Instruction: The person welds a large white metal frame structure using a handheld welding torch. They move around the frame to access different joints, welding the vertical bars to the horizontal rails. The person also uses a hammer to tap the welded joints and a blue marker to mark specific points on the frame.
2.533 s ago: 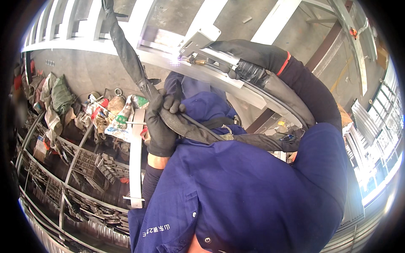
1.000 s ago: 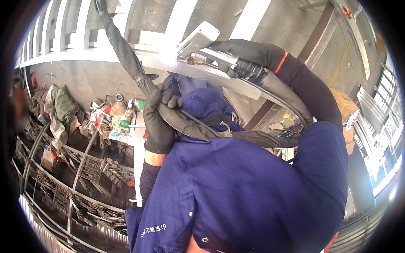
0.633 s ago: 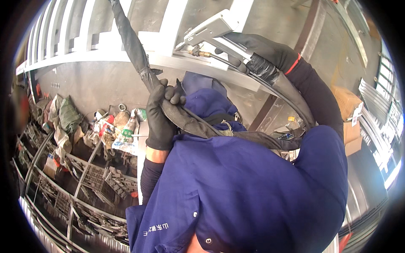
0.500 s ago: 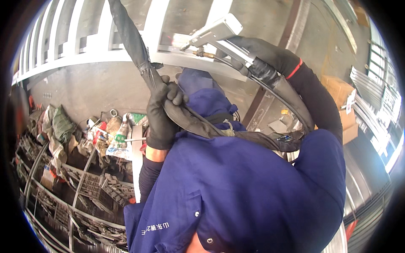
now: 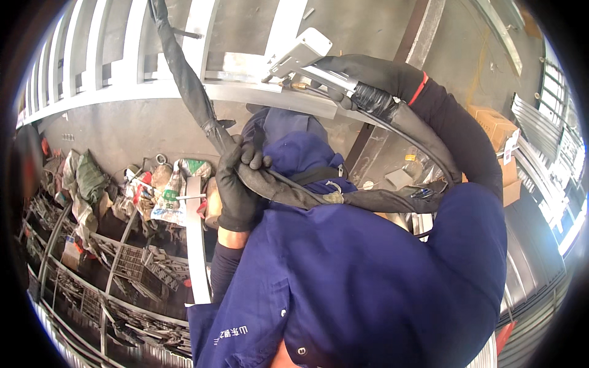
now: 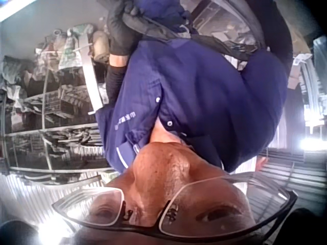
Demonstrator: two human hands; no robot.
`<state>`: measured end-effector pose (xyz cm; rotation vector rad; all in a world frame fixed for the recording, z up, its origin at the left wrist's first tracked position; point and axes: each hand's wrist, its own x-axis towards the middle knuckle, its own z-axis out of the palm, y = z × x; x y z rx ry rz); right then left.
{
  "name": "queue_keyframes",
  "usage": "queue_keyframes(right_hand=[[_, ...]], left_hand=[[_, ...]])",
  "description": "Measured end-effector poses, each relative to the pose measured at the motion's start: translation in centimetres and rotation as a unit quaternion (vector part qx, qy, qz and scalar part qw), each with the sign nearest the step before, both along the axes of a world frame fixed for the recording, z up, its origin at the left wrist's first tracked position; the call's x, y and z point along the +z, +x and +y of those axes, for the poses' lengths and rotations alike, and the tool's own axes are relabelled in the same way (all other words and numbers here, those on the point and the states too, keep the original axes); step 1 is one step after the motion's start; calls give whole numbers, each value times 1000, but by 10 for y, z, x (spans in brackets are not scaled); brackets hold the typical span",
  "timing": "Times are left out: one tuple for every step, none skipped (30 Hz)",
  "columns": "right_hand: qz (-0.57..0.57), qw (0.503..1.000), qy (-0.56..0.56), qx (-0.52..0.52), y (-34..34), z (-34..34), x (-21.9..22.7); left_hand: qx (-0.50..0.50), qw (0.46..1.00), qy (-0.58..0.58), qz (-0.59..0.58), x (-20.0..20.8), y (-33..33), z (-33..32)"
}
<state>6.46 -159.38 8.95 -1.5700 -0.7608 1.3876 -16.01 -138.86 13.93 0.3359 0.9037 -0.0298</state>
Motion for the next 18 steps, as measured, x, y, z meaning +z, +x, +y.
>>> queue_keyframes(right_hand=[[92,995,-26,-10,5,10,5],[180,982,-55,-21,10,15,10],[219,971,-87,-46,11,17,9],[254,957,-118,-74,15,19,9],[267,951,-133,-83,17,21,10],[242,960,-123,-64,18,20,7],[214,969,-111,-45,21,19,6],[147,986,-73,1,22,15,0],[91,995,-39,31,22,12,-10],[33,998,-4,56,23,8,-21],[-15,998,23,64,23,5,-35],[-30,996,42,66,23,-1,-41],[-44,995,62,70,23,0,-43],[-26,995,73,69,25,1,-42],[29,997,47,59,26,2,-39],[80,996,19,45,27,5,-34],[167,985,-47,22,28,9,-25],[198,978,-70,14,28,10,-23]], left_hand=[[7,1000,12,9,-1,3,-1],[19,1000,5,11,-3,6,-2],[31,999,-2,13,-7,8,-3],[45,999,-9,13,-8,8,-6],[43,999,-5,21,-7,11,-9],[40,999,-1,29,-5,14,-12],[39,999,6,36,-4,17,-14],[40,999,7,31,-4,18,-15],[40,999,8,27,-6,18,-16],[40,999,7,23,-7,19,-16],[39,999,9,25,-7,20,-17],[37,999,10,26,-7,21,-18],[39,999,14,27,-7,21,-19],[41,999,16,27,-8,21,-20],[42,999,19,28,-9,20,-21],[42,999,21,27,-9,20,-21],[42,999,18,22,-9,20,-21],[42,999,15,17,-8,20,-21]])
